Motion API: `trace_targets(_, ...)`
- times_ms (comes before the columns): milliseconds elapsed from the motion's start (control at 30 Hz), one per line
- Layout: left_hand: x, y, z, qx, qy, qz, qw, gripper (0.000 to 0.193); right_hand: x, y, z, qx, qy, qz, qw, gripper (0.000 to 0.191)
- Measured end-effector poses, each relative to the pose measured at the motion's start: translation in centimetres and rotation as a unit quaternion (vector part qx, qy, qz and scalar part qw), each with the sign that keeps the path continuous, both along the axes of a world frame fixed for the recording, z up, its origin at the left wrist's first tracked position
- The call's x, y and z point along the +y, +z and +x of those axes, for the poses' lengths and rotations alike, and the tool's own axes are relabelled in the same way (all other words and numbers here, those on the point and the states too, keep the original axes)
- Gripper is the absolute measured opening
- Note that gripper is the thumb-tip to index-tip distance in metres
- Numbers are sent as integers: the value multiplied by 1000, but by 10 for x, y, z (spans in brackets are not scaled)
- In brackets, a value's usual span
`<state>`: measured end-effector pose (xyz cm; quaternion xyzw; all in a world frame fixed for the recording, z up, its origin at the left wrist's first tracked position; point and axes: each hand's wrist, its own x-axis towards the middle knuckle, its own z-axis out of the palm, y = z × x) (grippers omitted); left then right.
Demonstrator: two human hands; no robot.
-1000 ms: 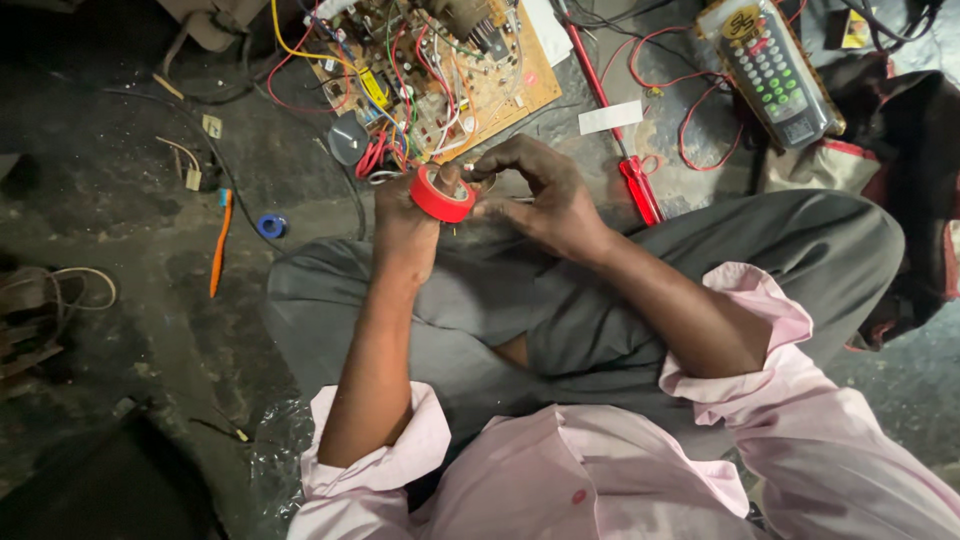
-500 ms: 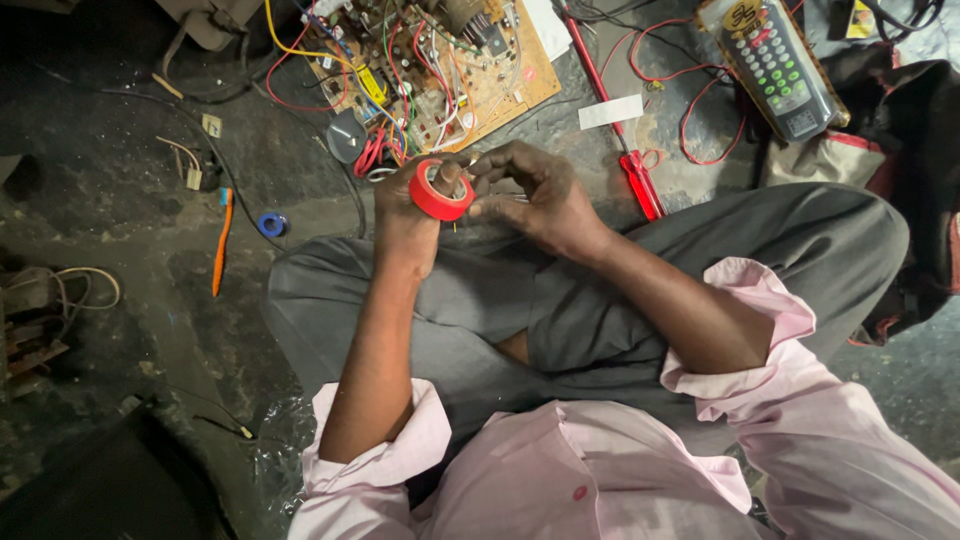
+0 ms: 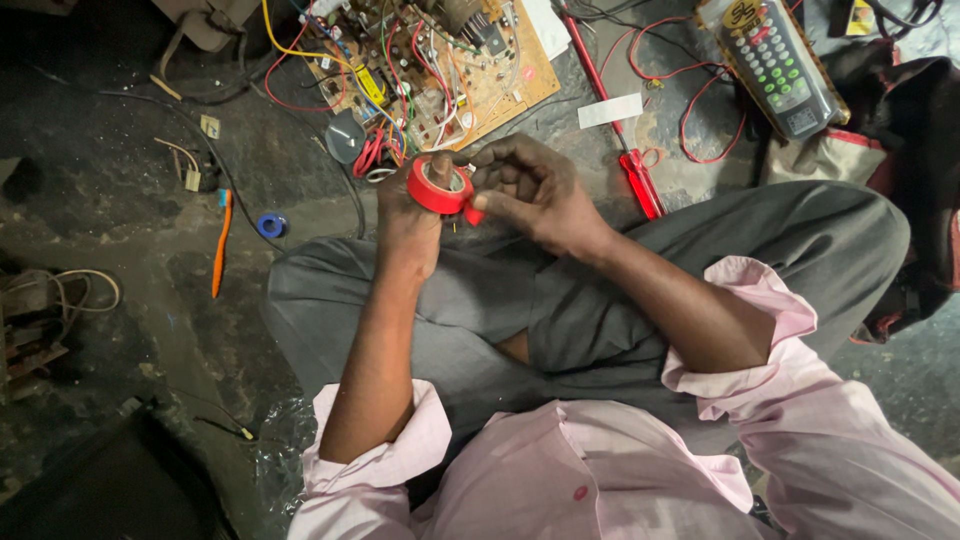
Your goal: The person sits on the floor and repairs an electronic device by connecting and insulating wires. They use pliers to strip wire ends and red electrical tape to wrap connections on a circuit board and a motor assembly.
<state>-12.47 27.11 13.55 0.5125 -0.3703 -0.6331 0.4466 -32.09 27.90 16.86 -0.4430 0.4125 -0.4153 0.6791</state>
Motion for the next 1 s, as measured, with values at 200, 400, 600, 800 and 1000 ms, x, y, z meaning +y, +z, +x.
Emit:
trace_targets(200,-2,1,0,-3,-2,1,1000,44,1,-7,3,3,-11,6,1000,39)
trace_targets(400,-2,8,-3,23,-10,10,1000,45,1,-16,5,20,-50,41,998,26)
trace_targets(600,1,8,0,124,-52,81,988,30,-7,3,1,100,-60,2,993,24)
trace_targets(800,2,-4,2,172,-68,105,977,24,-14,22,-8,211,13,-51,976,20)
trace_targets(1000,18,-14,1,-47,-80,5,996,25,-6,1,-9,289,-7,-158,944,13)
